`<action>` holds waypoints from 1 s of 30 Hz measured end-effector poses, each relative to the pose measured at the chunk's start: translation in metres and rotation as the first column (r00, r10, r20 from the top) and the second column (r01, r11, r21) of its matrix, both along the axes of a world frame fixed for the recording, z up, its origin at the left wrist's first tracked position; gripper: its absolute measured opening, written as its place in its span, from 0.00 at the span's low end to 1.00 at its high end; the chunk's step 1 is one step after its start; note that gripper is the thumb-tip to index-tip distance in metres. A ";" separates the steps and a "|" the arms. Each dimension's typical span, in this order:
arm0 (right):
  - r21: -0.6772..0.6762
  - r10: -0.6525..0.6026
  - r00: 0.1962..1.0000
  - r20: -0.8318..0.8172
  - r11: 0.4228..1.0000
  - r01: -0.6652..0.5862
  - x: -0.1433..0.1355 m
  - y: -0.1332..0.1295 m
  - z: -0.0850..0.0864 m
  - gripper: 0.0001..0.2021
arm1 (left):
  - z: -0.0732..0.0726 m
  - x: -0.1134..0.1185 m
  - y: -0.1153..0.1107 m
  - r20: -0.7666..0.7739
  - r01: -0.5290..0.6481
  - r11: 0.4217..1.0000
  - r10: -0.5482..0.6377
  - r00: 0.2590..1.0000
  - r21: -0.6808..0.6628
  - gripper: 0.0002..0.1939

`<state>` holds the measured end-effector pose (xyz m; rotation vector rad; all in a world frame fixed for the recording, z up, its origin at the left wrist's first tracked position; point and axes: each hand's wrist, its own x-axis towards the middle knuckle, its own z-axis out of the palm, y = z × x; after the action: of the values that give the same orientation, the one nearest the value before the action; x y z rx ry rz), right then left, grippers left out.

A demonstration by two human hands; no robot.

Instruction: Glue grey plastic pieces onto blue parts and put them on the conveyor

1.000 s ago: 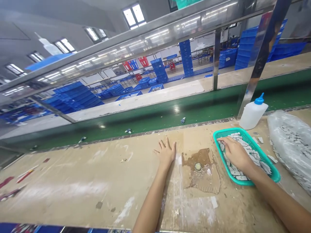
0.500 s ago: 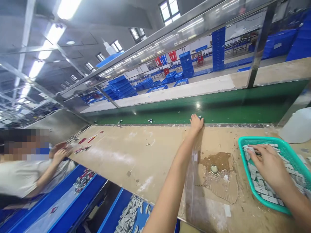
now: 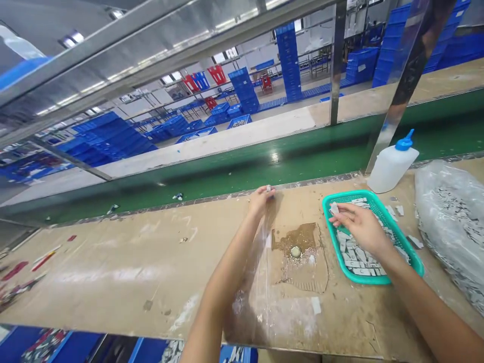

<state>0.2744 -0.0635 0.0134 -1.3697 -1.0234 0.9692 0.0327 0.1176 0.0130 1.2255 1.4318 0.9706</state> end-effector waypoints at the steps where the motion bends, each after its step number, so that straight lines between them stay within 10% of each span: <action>1: 0.005 0.019 1.000 -0.012 1.000 -0.019 0.002 0.000 0.000 0.23 | 0.002 -0.005 -0.015 0.056 0.027 0.999 -0.026 0.998 -0.028 0.02; 7: 0.028 0.124 0.974 0.189 0.991 -0.131 -0.015 -0.014 0.017 0.22 | 0.005 -0.027 -0.085 0.652 0.197 0.936 0.043 0.757 -0.290 0.10; 16: 0.047 0.241 0.745 0.622 0.938 -0.343 -0.076 -0.024 0.006 0.13 | -0.008 -0.040 -0.101 0.836 0.278 0.916 0.102 0.539 -0.291 0.17; 23: 0.178 0.096 0.499 0.862 0.863 -0.472 -0.072 -0.027 0.005 0.06 | -0.004 -0.039 -0.106 0.856 0.203 0.947 0.119 0.502 -0.251 0.21; 30: 0.152 0.071 0.350 0.934 0.807 -0.571 -0.074 -0.025 0.004 0.06 | -0.011 -0.042 -0.101 0.767 0.204 0.974 -0.056 0.640 -0.099 0.06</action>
<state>0.2002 -0.0886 0.0178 -1.2376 -2.3070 0.0700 -0.0090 0.0164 0.0022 0.6235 0.7082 1.0519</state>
